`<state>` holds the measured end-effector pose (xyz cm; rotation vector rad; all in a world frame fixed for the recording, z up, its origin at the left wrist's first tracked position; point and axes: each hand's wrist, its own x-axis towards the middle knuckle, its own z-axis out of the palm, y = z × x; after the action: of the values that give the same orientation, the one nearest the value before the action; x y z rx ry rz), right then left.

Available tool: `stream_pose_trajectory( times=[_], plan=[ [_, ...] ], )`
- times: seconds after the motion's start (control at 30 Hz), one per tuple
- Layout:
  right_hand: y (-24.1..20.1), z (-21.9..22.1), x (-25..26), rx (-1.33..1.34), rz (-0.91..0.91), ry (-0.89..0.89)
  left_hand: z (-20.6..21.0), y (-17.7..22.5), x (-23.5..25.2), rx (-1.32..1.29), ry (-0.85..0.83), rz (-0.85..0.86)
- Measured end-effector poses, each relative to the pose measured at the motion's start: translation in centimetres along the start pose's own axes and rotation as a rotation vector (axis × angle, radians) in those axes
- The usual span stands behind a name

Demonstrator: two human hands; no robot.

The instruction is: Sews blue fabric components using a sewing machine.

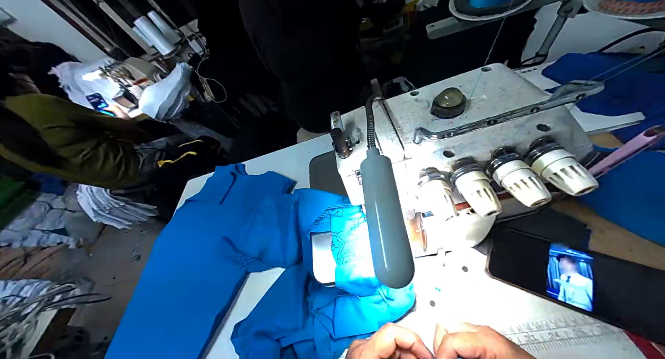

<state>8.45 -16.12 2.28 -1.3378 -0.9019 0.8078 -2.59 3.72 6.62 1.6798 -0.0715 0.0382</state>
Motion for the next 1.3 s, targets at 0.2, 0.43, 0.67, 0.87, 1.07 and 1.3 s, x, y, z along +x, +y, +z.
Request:
stream_pose_trajectory(
  times=[0.2, 0.43, 0.67, 0.87, 1.07, 1.3],
  plan=[
    [0.0, 0.5, 0.1, 0.124, 0.095, -0.012, 0.2, -0.6, -0.9, 0.196, -0.003, 0.196],
    [0.2, 1.2, 0.7, 0.160, 0.150, 0.057, 0.1, -1.4, -2.0, 0.961, 0.070, 0.526],
    [0.8, 1.4, 0.8, 0.052, 0.048, 0.137, -1.0, -1.7, -1.7, 0.548, 0.125, 0.333],
    [0.6, 1.9, 0.9, -0.119, -0.085, 0.149, -1.2, -0.8, -1.3, 0.391, 0.270, 0.211],
    [0.5, 1.8, 1.1, -0.225, -0.184, 0.128, -1.6, -1.1, -1.2, 0.394, 0.305, 0.176],
    [-0.4, 2.6, 1.5, -0.241, -0.318, 0.085, -2.5, 0.2, -1.7, 0.400, 0.209, 0.127]
  ],
)
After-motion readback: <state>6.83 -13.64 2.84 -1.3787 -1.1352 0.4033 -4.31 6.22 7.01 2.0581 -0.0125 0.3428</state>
